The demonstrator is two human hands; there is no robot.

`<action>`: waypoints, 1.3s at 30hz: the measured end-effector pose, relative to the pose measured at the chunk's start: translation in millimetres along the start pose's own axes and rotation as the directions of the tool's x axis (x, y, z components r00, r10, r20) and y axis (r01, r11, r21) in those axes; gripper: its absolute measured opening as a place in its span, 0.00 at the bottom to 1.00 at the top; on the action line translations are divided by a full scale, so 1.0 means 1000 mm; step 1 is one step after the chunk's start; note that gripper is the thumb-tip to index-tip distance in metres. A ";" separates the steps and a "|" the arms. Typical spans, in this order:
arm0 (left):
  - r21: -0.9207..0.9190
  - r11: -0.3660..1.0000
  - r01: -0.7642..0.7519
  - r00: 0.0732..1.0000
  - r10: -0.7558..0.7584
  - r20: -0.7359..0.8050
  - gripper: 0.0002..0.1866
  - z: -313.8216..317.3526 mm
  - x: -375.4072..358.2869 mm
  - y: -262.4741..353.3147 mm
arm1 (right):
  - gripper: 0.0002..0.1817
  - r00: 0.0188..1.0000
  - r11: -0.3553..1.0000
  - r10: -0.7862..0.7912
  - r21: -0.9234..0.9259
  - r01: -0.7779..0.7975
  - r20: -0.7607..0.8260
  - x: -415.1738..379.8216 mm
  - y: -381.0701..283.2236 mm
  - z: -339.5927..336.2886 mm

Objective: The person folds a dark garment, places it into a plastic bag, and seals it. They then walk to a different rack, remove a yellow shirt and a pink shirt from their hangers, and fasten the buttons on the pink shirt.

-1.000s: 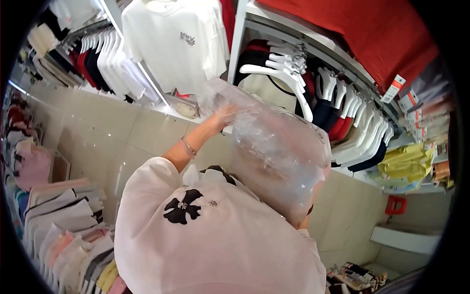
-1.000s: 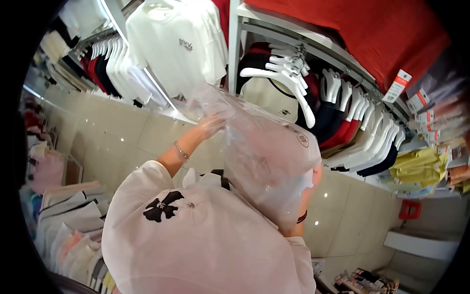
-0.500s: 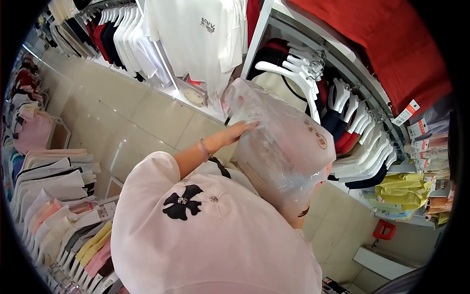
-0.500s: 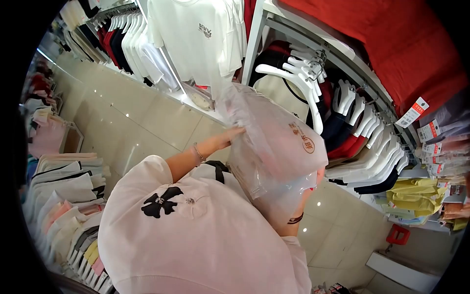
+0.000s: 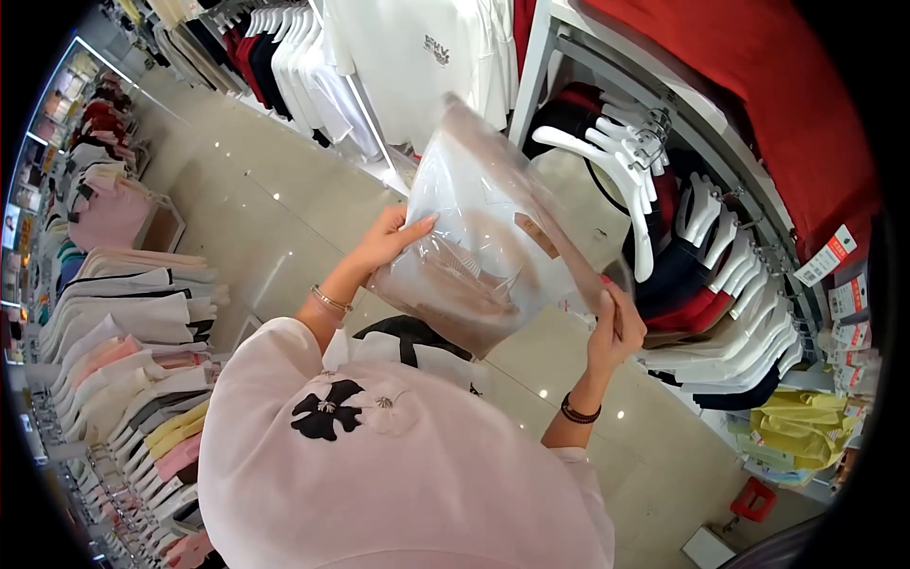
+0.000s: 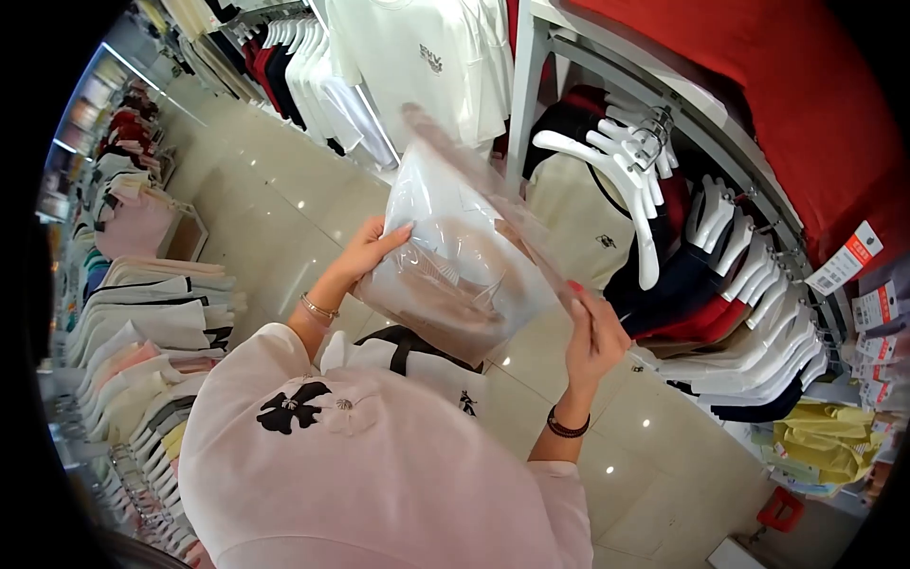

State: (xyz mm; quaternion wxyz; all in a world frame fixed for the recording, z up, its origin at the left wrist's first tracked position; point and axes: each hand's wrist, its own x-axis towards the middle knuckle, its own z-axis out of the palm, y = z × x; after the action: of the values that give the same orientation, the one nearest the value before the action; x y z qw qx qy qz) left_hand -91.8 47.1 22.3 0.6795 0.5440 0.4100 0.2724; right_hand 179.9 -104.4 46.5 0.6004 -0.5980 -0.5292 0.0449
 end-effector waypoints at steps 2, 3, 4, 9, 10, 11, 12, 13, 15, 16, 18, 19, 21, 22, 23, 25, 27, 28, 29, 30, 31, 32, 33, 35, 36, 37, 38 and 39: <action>0.061 0.998 -0.008 1.000 0.009 -0.015 0.15 -0.012 -0.013 0.005 | 0.05 0.996 0.999 0.043 -0.008 -0.044 -0.078 0.010 -0.001 0.006; 0.087 0.996 -0.012 1.000 0.014 -0.023 0.14 -0.019 -0.020 0.006 | 0.06 0.991 0.998 0.062 0.016 -0.061 -0.116 0.015 0.001 0.007; 0.114 0.993 -0.034 0.999 0.035 -0.012 0.14 -0.028 -0.026 0.006 | 0.06 0.985 0.996 0.084 0.036 -0.079 -0.150 0.020 0.002 0.009; 0.143 0.967 -0.212 0.976 0.215 -0.010 0.12 -0.057 -0.052 0.012 | 0.05 0.983 0.854 0.175 0.505 -0.125 -0.052 0.038 -0.038 0.025; 0.120 0.961 -0.249 0.965 0.257 -0.057 0.12 -0.057 -0.057 0.020 | 0.05 0.990 0.868 0.135 0.479 -0.131 0.027 0.040 -0.047 0.029; 0.115 0.932 -0.344 0.911 0.361 -0.199 0.08 -0.051 -0.060 0.030 | 0.05 0.990 0.881 0.097 0.453 -0.134 0.105 0.042 -0.055 0.034; 0.167 0.902 -0.399 0.887 0.425 -0.180 0.07 -0.059 -0.062 0.036 | 0.05 0.989 0.909 0.041 0.406 -0.095 0.139 0.046 -0.065 0.043; 0.218 0.864 -0.453 0.857 0.490 -0.158 0.05 -0.069 -0.061 0.041 | 0.05 0.986 0.915 0.031 0.392 -0.092 0.161 0.047 -0.070 0.050; 0.278 0.800 -0.533 0.816 0.572 -0.080 0.03 -0.081 -0.065 0.049 | 0.06 0.987 0.912 0.030 0.399 -0.092 0.159 0.051 -0.075 0.063; 0.283 0.782 -0.555 0.801 0.595 -0.072 0.04 -0.087 -0.069 0.049 | 0.06 0.990 0.902 0.046 0.419 -0.099 0.136 0.053 -0.079 0.069; 0.295 0.750 -0.592 0.775 0.630 -0.044 0.07 -0.103 -0.078 0.046 | 0.07 0.979 0.900 -0.080 0.436 -0.011 0.189 0.060 -0.088 0.080; 0.268 0.746 -0.610 0.761 0.646 -0.066 0.09 -0.113 -0.083 0.045 | 0.08 0.935 0.929 -0.184 0.365 0.065 0.302 0.066 -0.095 0.083; 0.215 0.731 -0.648 0.727 0.677 -0.110 0.12 -0.136 -0.093 0.045 | 0.10 0.768 0.948 -0.301 0.266 0.176 0.565 0.075 -0.111 0.091; 0.196 0.740 -0.643 0.734 0.669 -0.114 0.13 -0.151 -0.100 0.048 | 0.11 0.645 0.948 -0.318 0.240 0.209 0.695 0.079 -0.119 0.098; 0.179 0.747 -0.640 0.739 0.662 -0.121 0.14 -0.170 -0.107 0.050 | 0.12 0.501 0.943 -0.319 0.219 0.249 0.804 0.080 -0.128 0.108; 0.153 0.714 -0.683 0.712 0.698 -0.078 0.15 -0.207 -0.122 0.054 | 0.14 0.434 0.930 -0.291 0.146 0.337 0.852 0.066 -0.142 0.138; 0.135 0.635 -0.761 0.642 0.766 0.018 0.15 -0.246 -0.136 0.058 | 0.18 0.334 0.896 -0.304 0.149 0.418 0.892 0.053 -0.156 0.171; 0.151 0.605 -0.782 0.618 0.785 0.053 0.14 -0.264 -0.147 0.061 | 0.18 0.360 0.885 -0.349 0.178 0.431 0.865 0.051 -0.163 0.186; 0.170 0.576 -0.800 0.594 0.799 0.089 0.13 -0.283 -0.159 0.066 | 0.19 0.385 0.872 -0.396 0.210 0.442 0.834 0.050 -0.170 0.201; 0.193 0.546 -0.815 0.572 0.810 0.125 0.12 -0.301 -0.171 0.071 | 0.19 0.409 0.858 -0.444 0.245 0.452 0.797 0.048 -0.177 0.217; 0.238 0.517 -0.822 0.554 0.822 0.131 0.10 -0.316 -0.183 0.073 | 0.21 0.481 0.823 -0.536 0.303 0.480 0.694 0.044 -0.182 0.234; 0.282 0.486 -0.827 0.537 0.832 0.139 0.09 -0.330 -0.194 0.074 | 0.17 0.477 0.781 -0.606 0.365 0.506 0.637 0.045 -0.189 0.250; 0.326 0.452 -0.830 0.517 0.843 0.149 0.08 -0.345 -0.204 0.076 | 0.16 0.461 0.751 -0.656 0.456 0.477 0.598 0.047 -0.200 0.266; 0.334 0.423 -0.842 0.499 0.846 0.189 0.07 -0.371 -0.221 0.076 | 0.15 0.425 0.705 -0.710 0.574 0.417 0.562 0.050 -0.216 0.290; 0.334 0.413 -0.847 0.493 0.845 0.207 0.07 -0.382 -0.230 0.076 | 0.15 0.391 0.690 -0.724 0.583 0.429 0.568 0.051 -0.230 0.302; 0.318 0.430 -0.845 0.494 0.855 0.157 0.06 -0.388 -0.238 0.075 | 0.16 0.339 0.673 -0.735 0.568 0.473 0.588 0.053 -0.236 0.313; 0.366 0.400 -0.840 0.481 0.861 0.163 0.06 -0.395 -0.246 0.076 | 0.18 0.287 0.652 -0.743 0.555 0.517 0.605 0.057 -0.240 0.323; 0.415 0.367 -0.833 0.468 0.867 0.171 0.05 -0.403 -0.254 0.077 | 0.18 0.246 0.640 -0.741 0.546 0.541 0.625 0.058 -0.246 0.336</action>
State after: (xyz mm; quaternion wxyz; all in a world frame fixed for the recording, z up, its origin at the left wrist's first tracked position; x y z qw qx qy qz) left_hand -560.5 67.9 133.9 0.2817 0.8045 0.1464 0.5019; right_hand -168.7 91.8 176.6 0.3112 -0.1642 -0.9283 0.1205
